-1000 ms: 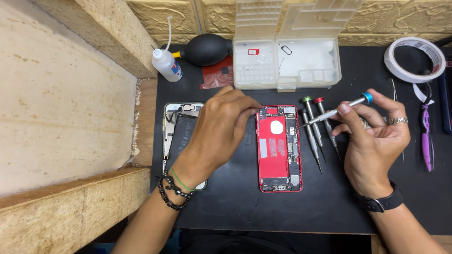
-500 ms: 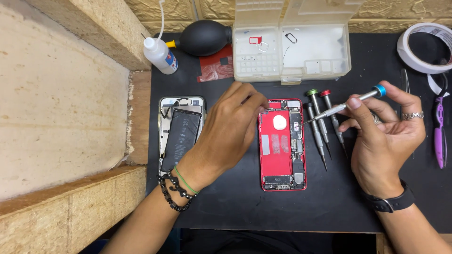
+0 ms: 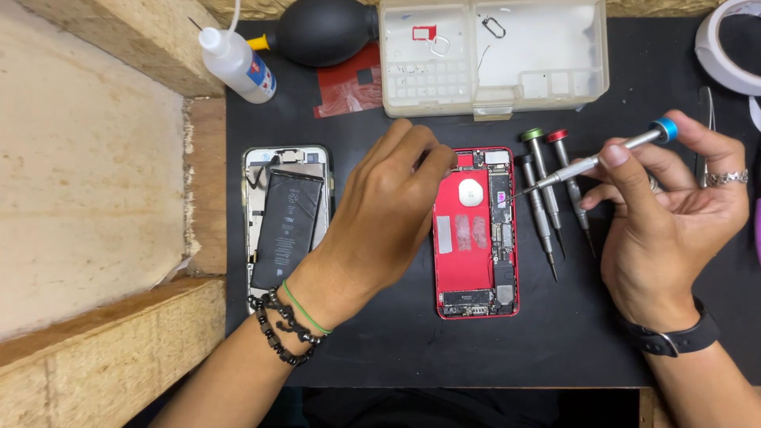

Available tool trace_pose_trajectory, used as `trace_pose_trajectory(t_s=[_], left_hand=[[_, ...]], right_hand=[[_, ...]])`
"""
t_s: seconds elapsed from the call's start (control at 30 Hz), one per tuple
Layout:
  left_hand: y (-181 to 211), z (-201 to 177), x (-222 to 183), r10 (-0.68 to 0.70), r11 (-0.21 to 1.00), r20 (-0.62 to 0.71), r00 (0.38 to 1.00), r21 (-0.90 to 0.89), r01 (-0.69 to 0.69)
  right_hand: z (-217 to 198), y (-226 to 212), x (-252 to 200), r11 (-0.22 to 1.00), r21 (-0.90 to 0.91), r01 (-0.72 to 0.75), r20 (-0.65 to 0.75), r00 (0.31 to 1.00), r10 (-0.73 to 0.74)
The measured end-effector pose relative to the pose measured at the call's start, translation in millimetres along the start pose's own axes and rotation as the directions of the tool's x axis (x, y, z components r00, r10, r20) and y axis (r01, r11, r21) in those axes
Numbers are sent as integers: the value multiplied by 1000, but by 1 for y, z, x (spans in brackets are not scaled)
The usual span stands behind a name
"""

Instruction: Dismantling and repairing internal components of a mobile phone using precision screwdrivers.

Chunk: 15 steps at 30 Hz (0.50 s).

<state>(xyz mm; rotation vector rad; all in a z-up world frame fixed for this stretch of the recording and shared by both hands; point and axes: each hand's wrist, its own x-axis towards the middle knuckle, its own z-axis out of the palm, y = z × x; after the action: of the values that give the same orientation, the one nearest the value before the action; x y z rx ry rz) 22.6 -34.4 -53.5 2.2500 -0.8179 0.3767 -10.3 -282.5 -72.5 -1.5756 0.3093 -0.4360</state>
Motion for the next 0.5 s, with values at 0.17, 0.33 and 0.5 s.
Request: trace_pose_trajectory(t_s=[0.17,0.33,0.5], left_hand=[[1,4,1,9,999,-25,1000,44,-8],[7,-6,6,-44,999,-61,997,-14,43],[5,-15,7,-80,987,-91,993,-144,67]], right_hand=[[-1,2,1,1000,-21,8,9,1000,-8],[-2,3,0,1000,-27,3,2,1000,-3],[-2,4,0,999,-17,-51,-24,998,51]])
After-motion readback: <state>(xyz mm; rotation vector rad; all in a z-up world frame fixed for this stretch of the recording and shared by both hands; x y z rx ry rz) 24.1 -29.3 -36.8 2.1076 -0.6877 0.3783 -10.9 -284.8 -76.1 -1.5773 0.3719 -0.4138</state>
